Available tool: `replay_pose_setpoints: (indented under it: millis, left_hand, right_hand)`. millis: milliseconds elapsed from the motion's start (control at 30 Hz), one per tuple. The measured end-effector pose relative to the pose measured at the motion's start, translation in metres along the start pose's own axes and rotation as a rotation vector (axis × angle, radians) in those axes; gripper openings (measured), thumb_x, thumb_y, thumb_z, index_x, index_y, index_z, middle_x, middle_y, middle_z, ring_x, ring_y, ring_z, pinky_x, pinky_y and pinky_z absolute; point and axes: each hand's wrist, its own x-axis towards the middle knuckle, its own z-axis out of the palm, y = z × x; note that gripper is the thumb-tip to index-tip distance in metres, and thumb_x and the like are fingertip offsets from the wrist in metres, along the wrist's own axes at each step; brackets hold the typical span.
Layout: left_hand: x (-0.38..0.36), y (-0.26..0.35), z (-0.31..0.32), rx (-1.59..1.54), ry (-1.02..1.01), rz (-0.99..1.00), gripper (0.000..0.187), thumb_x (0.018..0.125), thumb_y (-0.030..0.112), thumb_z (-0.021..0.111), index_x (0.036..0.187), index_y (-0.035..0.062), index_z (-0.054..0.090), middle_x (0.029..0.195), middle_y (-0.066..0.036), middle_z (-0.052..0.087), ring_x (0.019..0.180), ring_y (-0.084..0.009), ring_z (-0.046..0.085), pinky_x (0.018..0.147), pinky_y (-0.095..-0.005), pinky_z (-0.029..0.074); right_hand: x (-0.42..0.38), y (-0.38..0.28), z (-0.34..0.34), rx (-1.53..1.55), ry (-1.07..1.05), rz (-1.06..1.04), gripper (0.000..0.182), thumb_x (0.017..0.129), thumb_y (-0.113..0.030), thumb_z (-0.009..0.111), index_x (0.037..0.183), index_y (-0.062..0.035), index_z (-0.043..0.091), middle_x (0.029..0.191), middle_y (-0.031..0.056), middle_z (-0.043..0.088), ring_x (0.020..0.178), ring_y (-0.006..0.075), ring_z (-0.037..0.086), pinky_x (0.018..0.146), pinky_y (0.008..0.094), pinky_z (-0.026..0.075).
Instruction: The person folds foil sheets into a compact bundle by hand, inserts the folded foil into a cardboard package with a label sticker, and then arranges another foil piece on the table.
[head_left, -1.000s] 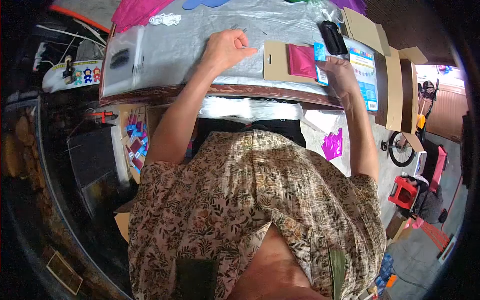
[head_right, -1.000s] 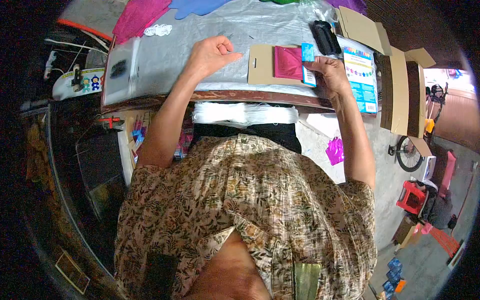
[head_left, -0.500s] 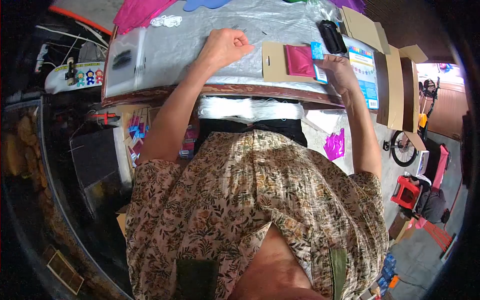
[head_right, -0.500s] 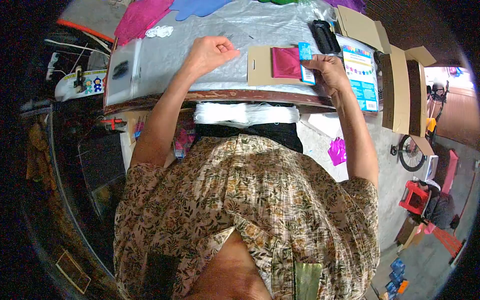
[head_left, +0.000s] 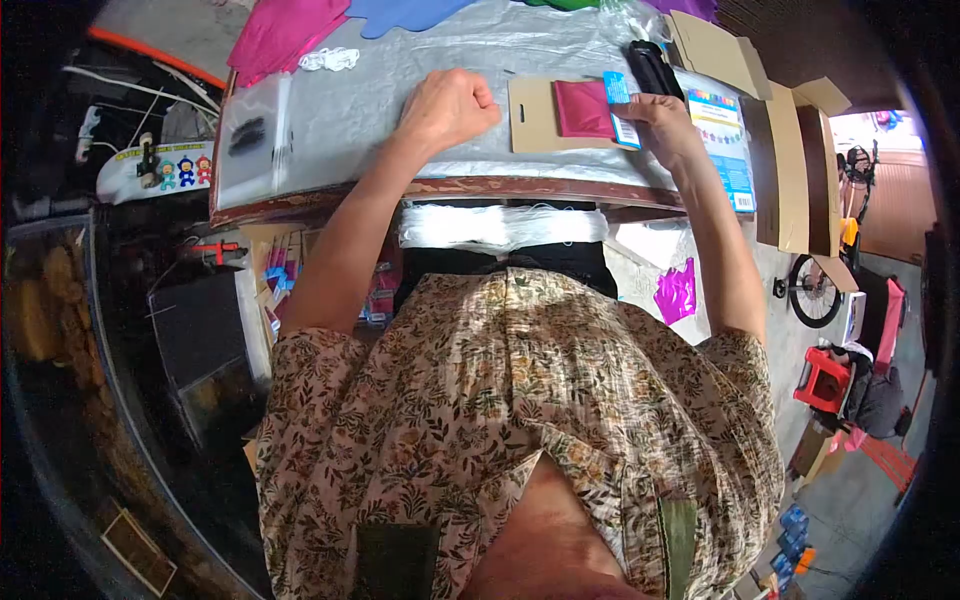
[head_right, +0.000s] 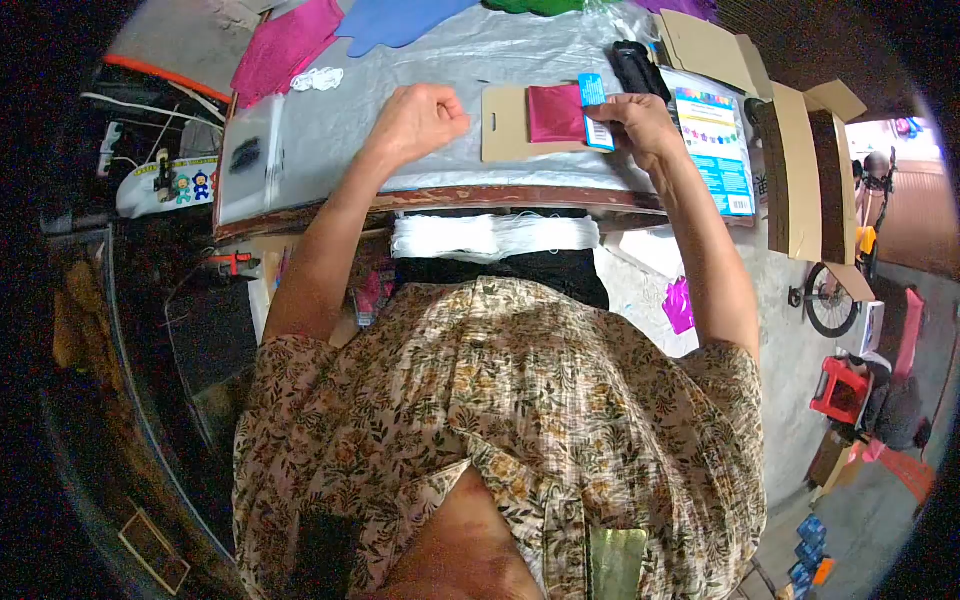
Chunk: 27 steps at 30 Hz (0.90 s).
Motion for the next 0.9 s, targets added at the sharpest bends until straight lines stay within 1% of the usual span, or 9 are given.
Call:
replay_pose_setpoints:
  millis: [100, 167, 200, 233, 267, 333, 467, 600, 900]
  left_hand:
    - [-0.002, 0.005, 0.004, -0.039, -0.013, -0.063, 0.017, 0.075, 0.022, 0.075, 0.077, 0.0056, 0.072, 0.075, -0.007, 0.07, 0.067, -0.0187, 0.067, 0.067, -0.0337, 0.054]
    - [0.001, 0.002, 0.013, -0.088, 0.036, -0.012, 0.015, 0.072, 0.023, 0.075, 0.074, 0.0088, 0.073, 0.087, -0.007, 0.07, 0.087, -0.0262, 0.065, 0.083, -0.0413, 0.05]
    - [0.001, 0.001, 0.017, -0.112, 0.06, 0.014, 0.014, 0.07, 0.024, 0.076, 0.072, 0.0104, 0.073, 0.093, -0.006, 0.07, 0.097, -0.0299, 0.064, 0.09, -0.0451, 0.048]
    - [0.0, 0.0, 0.021, -0.113, 0.06, 0.015, 0.014, 0.07, 0.024, 0.076, 0.072, 0.0104, 0.073, 0.093, -0.006, 0.07, 0.097, -0.0299, 0.064, 0.09, -0.0451, 0.048]
    - [-0.001, 0.0, 0.027, -0.118, 0.118, 0.021, 0.013, 0.069, 0.023, 0.076, 0.07, 0.0108, 0.072, 0.098, -0.005, 0.068, 0.102, -0.0295, 0.061, 0.093, -0.0455, 0.045]
    - [-0.003, -0.002, 0.036, -0.131, 0.235, 0.035, 0.011, 0.068, 0.022, 0.076, 0.067, 0.0116, 0.071, 0.107, -0.003, 0.065, 0.111, -0.0287, 0.055, 0.098, -0.0462, 0.039]
    - [-0.007, 0.002, 0.043, -0.185, 0.359, 0.057, 0.011, 0.066, 0.02, 0.076, 0.062, 0.0119, 0.069, 0.112, -0.001, 0.064, 0.115, -0.027, 0.052, 0.099, -0.0461, 0.035]
    - [-0.008, 0.005, 0.046, -0.131, 0.357, 0.091, 0.013, 0.07, 0.021, 0.076, 0.065, 0.0114, 0.068, 0.12, 0.0, 0.062, 0.116, -0.027, 0.052, 0.099, -0.0487, 0.036]
    - [-0.01, 0.0, 0.043, -0.202, 0.362, 0.117, 0.013, 0.07, 0.02, 0.076, 0.067, 0.0104, 0.068, 0.124, -0.001, 0.062, 0.116, -0.0252, 0.053, 0.1, -0.0485, 0.036]
  right_hand:
    - [0.009, -0.001, -0.001, -0.031, 0.033, 0.008, 0.029, 0.078, -0.007, 0.078, 0.058, -0.0104, 0.057, 0.055, -0.0028, 0.051, 0.045, 0.0071, 0.04, 0.043, 0.0257, 0.029]
    - [0.014, -0.004, -0.006, -0.054, -0.026, 0.018, 0.009, 0.081, -0.001, 0.071, 0.073, -0.0032, 0.067, 0.069, 0.002, 0.062, 0.058, 0.01, 0.054, 0.058, 0.0248, 0.042]
    - [0.015, -0.003, -0.007, -0.066, -0.055, 0.024, 0.005, 0.082, 0.002, 0.067, 0.081, 0.0004, 0.072, 0.076, 0.0044, 0.068, 0.064, 0.0114, 0.061, 0.065, 0.0244, 0.049]
    - [0.015, -0.002, -0.009, -0.066, -0.055, 0.024, 0.005, 0.082, 0.002, 0.067, 0.081, 0.0004, 0.072, 0.076, 0.0044, 0.068, 0.064, 0.0114, 0.061, 0.065, 0.0244, 0.049]
    - [0.004, -0.014, 0.002, -0.097, -0.027, 0.011, 0.008, 0.081, -0.001, 0.071, 0.074, -0.0023, 0.069, 0.069, 0.0028, 0.064, 0.058, 0.0099, 0.055, 0.058, 0.0245, 0.043]
    - [-0.014, -0.031, 0.021, -0.16, 0.031, -0.015, 0.024, 0.079, -0.007, 0.077, 0.06, -0.0078, 0.063, 0.055, -0.0003, 0.056, 0.044, 0.0069, 0.044, 0.043, 0.0246, 0.031]
    - [-0.017, -0.02, 0.033, -0.095, 0.054, -0.053, 0.021, 0.08, -0.006, 0.076, 0.062, -0.0063, 0.065, 0.056, 0.0005, 0.058, 0.045, 0.0066, 0.045, 0.044, 0.024, 0.032]
    - [-0.023, -0.021, 0.046, -0.163, 0.044, -0.025, 0.02, 0.08, -0.006, 0.076, 0.062, -0.0062, 0.065, 0.055, 0.0003, 0.058, 0.045, 0.0065, 0.045, 0.044, 0.024, 0.032]
    - [-0.014, -0.024, 0.058, -0.16, -0.002, 0.012, 0.018, 0.078, -0.005, 0.077, 0.063, -0.0053, 0.066, 0.055, 0.001, 0.058, 0.046, 0.0071, 0.046, 0.044, 0.0246, 0.033]
